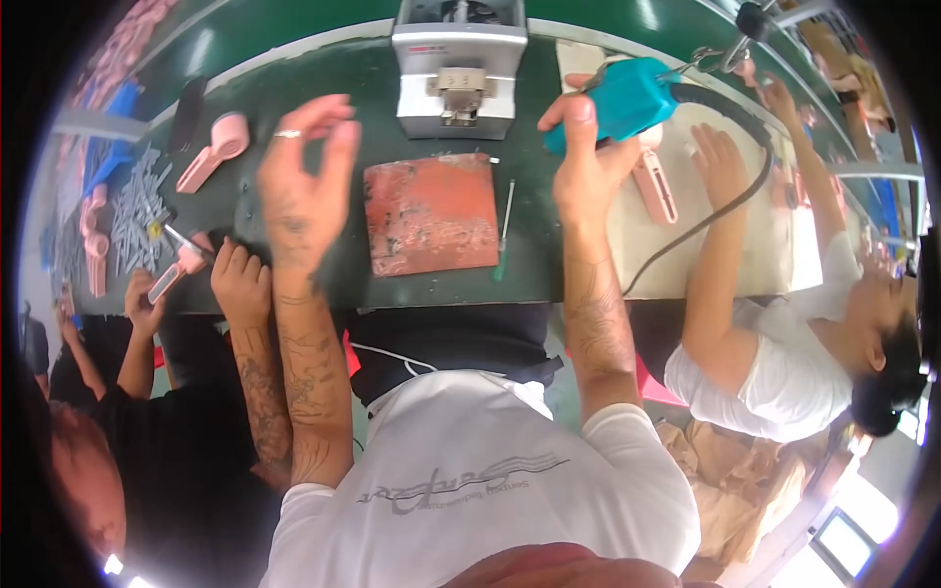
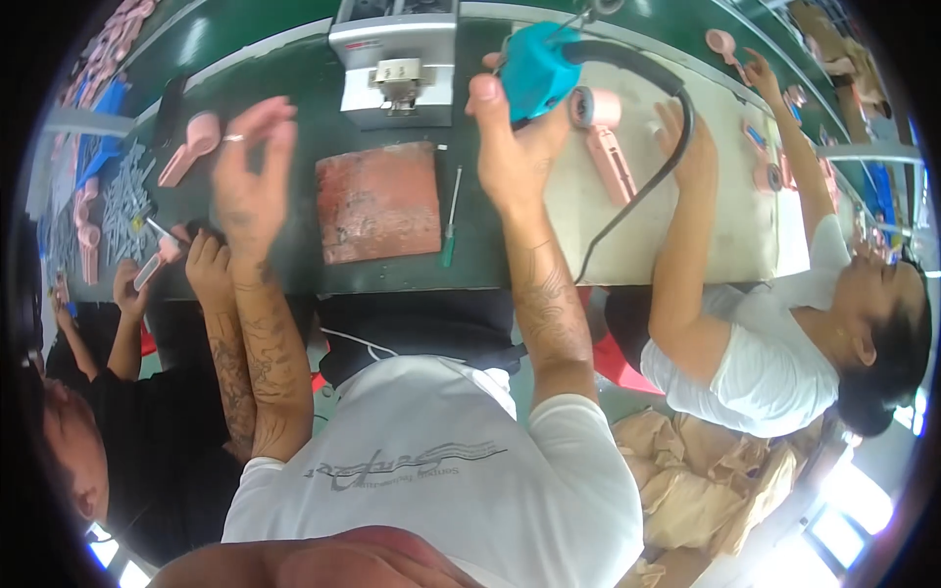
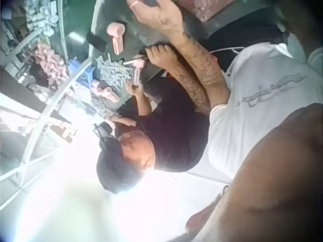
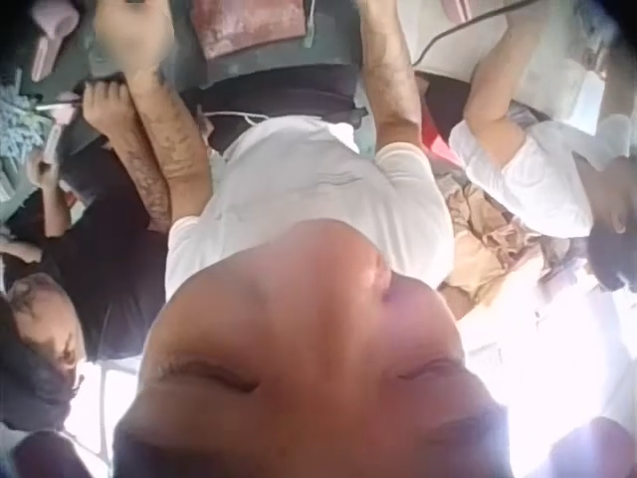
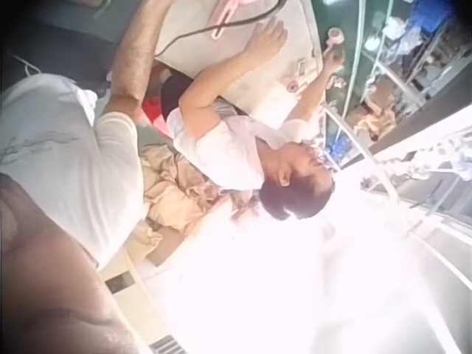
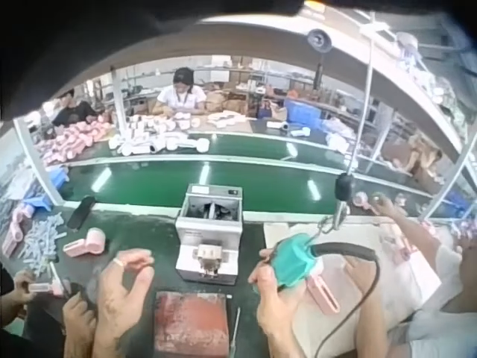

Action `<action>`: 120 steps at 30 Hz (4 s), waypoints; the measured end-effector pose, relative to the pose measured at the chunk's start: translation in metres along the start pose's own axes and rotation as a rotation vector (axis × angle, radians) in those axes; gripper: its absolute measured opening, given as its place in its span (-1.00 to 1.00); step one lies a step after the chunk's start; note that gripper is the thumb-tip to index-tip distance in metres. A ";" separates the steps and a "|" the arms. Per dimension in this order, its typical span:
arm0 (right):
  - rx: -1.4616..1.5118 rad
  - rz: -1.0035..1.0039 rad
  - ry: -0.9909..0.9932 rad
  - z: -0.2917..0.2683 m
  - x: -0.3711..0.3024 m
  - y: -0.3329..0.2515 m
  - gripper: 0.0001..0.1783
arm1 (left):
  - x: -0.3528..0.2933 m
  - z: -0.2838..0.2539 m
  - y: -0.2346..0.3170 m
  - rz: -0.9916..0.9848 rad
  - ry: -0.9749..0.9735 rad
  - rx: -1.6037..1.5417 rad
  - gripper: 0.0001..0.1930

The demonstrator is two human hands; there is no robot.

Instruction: The person assembles handheld fans by securing plastic housings with screws using an electric screwdriver.

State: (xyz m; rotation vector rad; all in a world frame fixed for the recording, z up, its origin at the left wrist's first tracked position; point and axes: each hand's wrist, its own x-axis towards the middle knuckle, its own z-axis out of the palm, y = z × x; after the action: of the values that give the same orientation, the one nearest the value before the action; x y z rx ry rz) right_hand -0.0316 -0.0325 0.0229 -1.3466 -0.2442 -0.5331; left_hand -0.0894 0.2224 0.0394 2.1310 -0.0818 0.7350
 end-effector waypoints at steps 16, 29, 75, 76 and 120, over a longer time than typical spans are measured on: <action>-0.158 0.031 0.141 -0.083 -0.085 -0.080 -0.23 | 0.008 0.255 0.106 0.340 -0.956 0.125 -0.51; -0.156 0.246 -0.092 -0.048 -0.083 -0.074 -0.32 | -0.032 0.074 0.041 0.450 -0.494 0.041 -0.79; -0.026 0.129 -0.233 0.046 -0.009 -0.036 -0.31 | -0.047 0.057 -0.007 0.251 -0.465 -0.040 -0.56; -0.062 0.133 -0.248 0.046 -0.010 -0.037 -0.22 | -0.047 0.057 -0.007 0.251 -0.469 -0.042 -0.56; -0.085 -0.116 -0.341 0.085 0.023 0.005 -0.48 | -0.050 0.061 -0.010 0.276 -0.444 -0.072 -0.62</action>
State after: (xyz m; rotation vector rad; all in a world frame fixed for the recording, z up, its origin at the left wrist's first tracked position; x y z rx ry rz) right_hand 0.0021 0.0451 0.0481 -1.5104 -0.5868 -0.4106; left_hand -0.0986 0.1733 -0.0220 2.2016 -0.6404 0.3907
